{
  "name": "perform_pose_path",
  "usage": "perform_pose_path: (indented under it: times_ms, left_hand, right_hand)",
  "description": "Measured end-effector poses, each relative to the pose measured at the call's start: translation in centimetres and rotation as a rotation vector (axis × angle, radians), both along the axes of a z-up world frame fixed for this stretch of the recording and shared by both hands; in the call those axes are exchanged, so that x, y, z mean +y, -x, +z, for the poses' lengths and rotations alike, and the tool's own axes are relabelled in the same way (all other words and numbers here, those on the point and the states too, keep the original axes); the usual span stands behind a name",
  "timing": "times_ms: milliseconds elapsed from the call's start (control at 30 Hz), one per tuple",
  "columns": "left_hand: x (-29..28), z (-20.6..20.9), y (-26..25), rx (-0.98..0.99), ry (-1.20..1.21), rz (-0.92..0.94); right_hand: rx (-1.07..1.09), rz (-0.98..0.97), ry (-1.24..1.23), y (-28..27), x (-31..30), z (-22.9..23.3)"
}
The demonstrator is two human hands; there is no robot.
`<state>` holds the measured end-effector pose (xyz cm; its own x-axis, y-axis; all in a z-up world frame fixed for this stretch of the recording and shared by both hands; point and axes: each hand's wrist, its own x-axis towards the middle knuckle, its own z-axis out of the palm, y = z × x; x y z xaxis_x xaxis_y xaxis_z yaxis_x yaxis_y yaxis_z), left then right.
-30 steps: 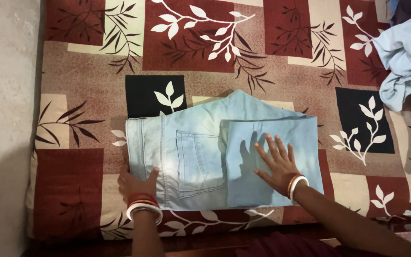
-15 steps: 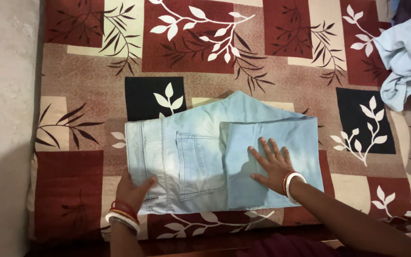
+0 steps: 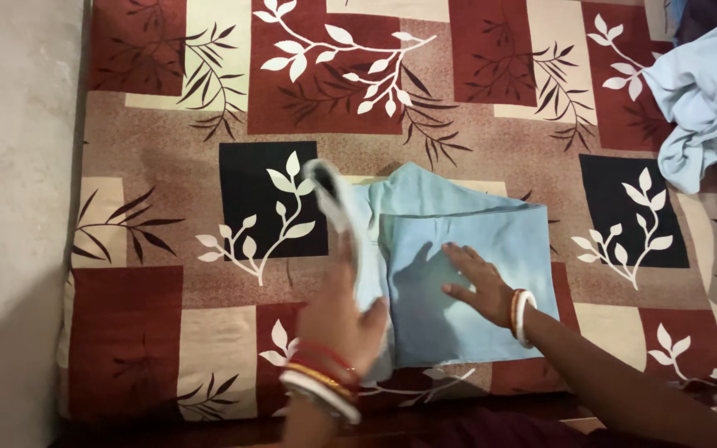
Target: The person folds a pair of light blue jeans on a patterned bedspread. They smooth the fabric, fold the legs inward, and then fold the jeans into a compact rectangle. Finally, they place the folded jeans into an open suitcase.
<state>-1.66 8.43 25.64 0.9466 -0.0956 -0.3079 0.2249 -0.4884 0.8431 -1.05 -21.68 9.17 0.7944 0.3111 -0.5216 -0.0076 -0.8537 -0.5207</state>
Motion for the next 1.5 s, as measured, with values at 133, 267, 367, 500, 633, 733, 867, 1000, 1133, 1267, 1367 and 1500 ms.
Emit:
perform_pose_path:
  times_ms: [133, 267, 367, 500, 633, 733, 867, 1000, 1133, 1267, 1367, 1500]
  left_hand:
    - [-5.3, 3.4, -0.5, 0.321, -0.171, -0.253]
    - [-10.7, 3.3, -0.6, 0.209, -0.175, -0.417]
    - [-14.7, 1.3, -0.2, 0.15, -0.148, -0.518]
    - [-19.3, -2.2, 0.9, 0.079, -0.103, -0.534]
    - [-21.5, -6.0, 2.0, 0.006, 0.022, -0.571]
    - [-21.6, -8.5, 2.4, -0.103, 0.184, -0.546]
    - [-17.7, -12.1, 0.8, -0.295, 0.176, -0.364]
    - [-15.2, -14.1, -0.7, -0.35, -0.216, -0.307]
    - [-15.6, -15.7, -0.6, -0.257, -0.429, -0.435]
    - [-16.4, -16.7, -0.3, -0.237, -0.511, -0.448]
    - [-16.3, -17.2, -0.2, -0.223, -0.536, -0.451]
    - [-16.5, -17.8, 0.0, -0.253, -0.555, -0.436]
  right_hand:
    - [0.247, -0.461, -0.566, 0.5, -1.2, 2.8]
    - [0.261, -0.517, -1.098, 0.5, -4.6, 3.4]
    - [0.306, -0.573, -1.371, 0.8, -8.5, 1.8]
    - [0.197, -0.774, -0.985, 0.2, -10.3, 1.9]
    - [0.16, -0.845, -0.899, -0.7, -8.7, 4.0]
    - [0.087, -0.809, -0.929, -1.6, -9.0, 3.5]
    - [0.094, -0.838, -0.902, -2.2, -11.6, 2.5]
    - [0.109, -0.89, -0.848, -2.4, -13.2, 2.3]
    - [0.168, -0.936, -0.814, -2.7, -15.1, 1.0]
    - [0.165, -0.954, -0.765, -2.2, -16.5, -3.1]
    - [0.172, -1.0, -0.709, -1.0, -16.7, -4.1]
    - [0.172, -0.987, -0.615, 0.6, -15.4, -3.4]
